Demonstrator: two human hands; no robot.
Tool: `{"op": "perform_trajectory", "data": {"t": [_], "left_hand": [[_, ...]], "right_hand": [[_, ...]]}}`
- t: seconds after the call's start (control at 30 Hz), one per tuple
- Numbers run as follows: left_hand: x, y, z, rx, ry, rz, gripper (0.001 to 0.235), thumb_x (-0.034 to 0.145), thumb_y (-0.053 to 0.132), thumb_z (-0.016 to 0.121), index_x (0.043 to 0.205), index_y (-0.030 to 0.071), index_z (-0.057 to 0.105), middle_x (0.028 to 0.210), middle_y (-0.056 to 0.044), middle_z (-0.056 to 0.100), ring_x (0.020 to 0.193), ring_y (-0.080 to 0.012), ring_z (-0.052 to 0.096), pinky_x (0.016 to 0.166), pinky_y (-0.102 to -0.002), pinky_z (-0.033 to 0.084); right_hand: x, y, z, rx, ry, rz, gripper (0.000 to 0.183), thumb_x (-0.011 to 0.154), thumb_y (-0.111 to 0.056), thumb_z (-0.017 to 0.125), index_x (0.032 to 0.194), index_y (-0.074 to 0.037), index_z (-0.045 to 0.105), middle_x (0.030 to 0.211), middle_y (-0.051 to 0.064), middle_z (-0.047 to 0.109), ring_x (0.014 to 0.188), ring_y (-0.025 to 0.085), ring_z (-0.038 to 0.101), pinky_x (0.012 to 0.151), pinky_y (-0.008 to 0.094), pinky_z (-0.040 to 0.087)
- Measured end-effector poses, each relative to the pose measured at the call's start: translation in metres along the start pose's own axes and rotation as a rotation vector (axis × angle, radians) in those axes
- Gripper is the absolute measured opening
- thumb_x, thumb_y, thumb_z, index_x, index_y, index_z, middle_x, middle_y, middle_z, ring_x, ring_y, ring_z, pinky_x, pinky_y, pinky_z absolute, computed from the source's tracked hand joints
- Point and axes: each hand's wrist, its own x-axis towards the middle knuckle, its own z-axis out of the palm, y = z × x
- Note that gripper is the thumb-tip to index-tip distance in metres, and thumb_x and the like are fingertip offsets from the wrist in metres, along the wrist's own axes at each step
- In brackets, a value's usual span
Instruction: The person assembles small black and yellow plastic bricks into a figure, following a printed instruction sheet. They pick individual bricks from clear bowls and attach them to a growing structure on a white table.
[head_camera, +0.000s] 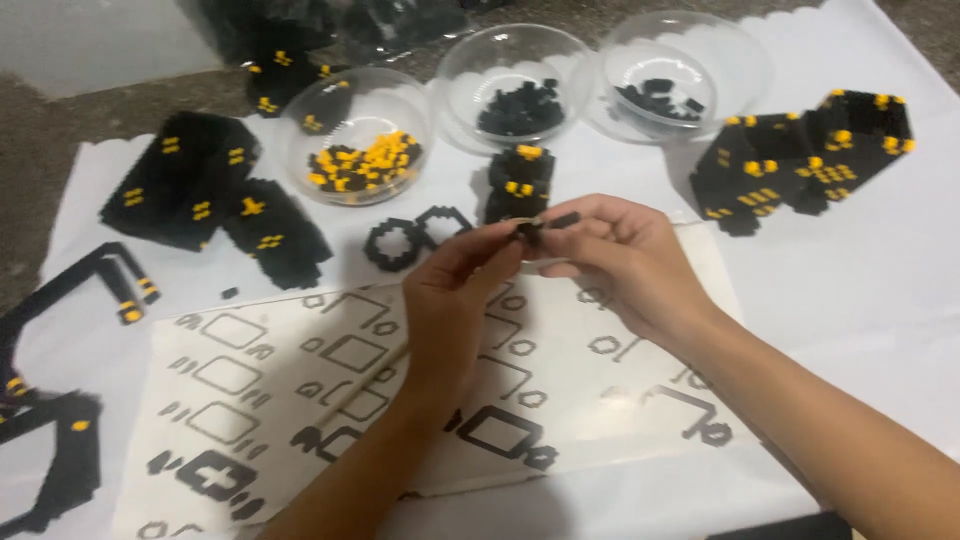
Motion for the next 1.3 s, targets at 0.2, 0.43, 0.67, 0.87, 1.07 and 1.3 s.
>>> {"op": "perform_trajectory", "data": {"t": [0.2,0.43,0.67,0.87,1.07,1.3], "left_hand": [[0.0,-0.003,0.0,-0.081,0.019,-0.039,0.023,0.082,-0.003,0.068,0.104,0.002,0.07,0.095,-0.019,0.071,0.087,-0.0222,0.069,0.08,-0.032,0.057],[0.002,0.003,-0.002,-0.017,0.002,-0.076,0.024,0.082,0.003,0.07,0.107,0.003,0.07,0.094,-0.017,0.072,0.088,-0.022,0.069,0.085,-0.037,0.055],[0.007,0.005,-0.005,0.163,-0.069,-0.076,0.024,0.084,0.016,0.071,0.107,0.009,0.071,0.089,-0.013,0.072,0.086,-0.0228,0.071,0.082,-0.034,0.056],[0.002,0.011,-0.003,0.191,-0.088,-0.039,0.024,0.085,0.016,0.069,0.107,0.007,0.07,0.087,-0.013,0.072,0.089,-0.0224,0.07,0.088,-0.037,0.053],[0.004,0.01,-0.005,0.201,-0.099,0.004,0.024,0.085,0.018,0.07,0.106,0.007,0.071,0.087,-0.012,0.072,0.089,-0.021,0.07,0.086,-0.035,0.054],[0.004,0.011,-0.006,0.238,-0.106,0.014,0.025,0.084,0.019,0.07,0.106,0.007,0.071,0.086,-0.011,0.072,0.089,-0.0192,0.07,0.086,-0.034,0.053]], "right_hand": [[-0.001,0.002,-0.002,-0.057,0.026,0.015,0.022,0.084,0.0,0.058,0.104,0.01,0.06,0.081,0.022,0.069,0.075,0.026,0.071,0.07,0.033,0.059],[-0.002,-0.001,0.003,-0.096,0.023,-0.011,0.02,0.084,-0.001,0.057,0.101,0.01,0.06,0.078,0.023,0.069,0.075,0.026,0.071,0.071,0.031,0.058],[-0.003,-0.005,0.006,-0.154,0.051,-0.008,0.018,0.084,0.0,0.059,0.098,0.011,0.06,0.077,0.025,0.069,0.073,0.027,0.071,0.071,0.033,0.057],[-0.005,-0.007,0.009,-0.169,0.058,-0.017,0.017,0.082,0.0,0.061,0.096,0.01,0.06,0.076,0.022,0.069,0.072,0.025,0.071,0.073,0.032,0.057],[-0.004,-0.005,0.004,-0.189,0.058,-0.019,0.016,0.082,0.0,0.062,0.095,0.009,0.061,0.076,0.023,0.069,0.072,0.026,0.072,0.074,0.032,0.056],[-0.005,-0.008,0.008,-0.202,0.07,-0.022,0.017,0.08,0.0,0.064,0.094,0.009,0.061,0.077,0.023,0.07,0.073,0.026,0.072,0.075,0.033,0.056]]}}
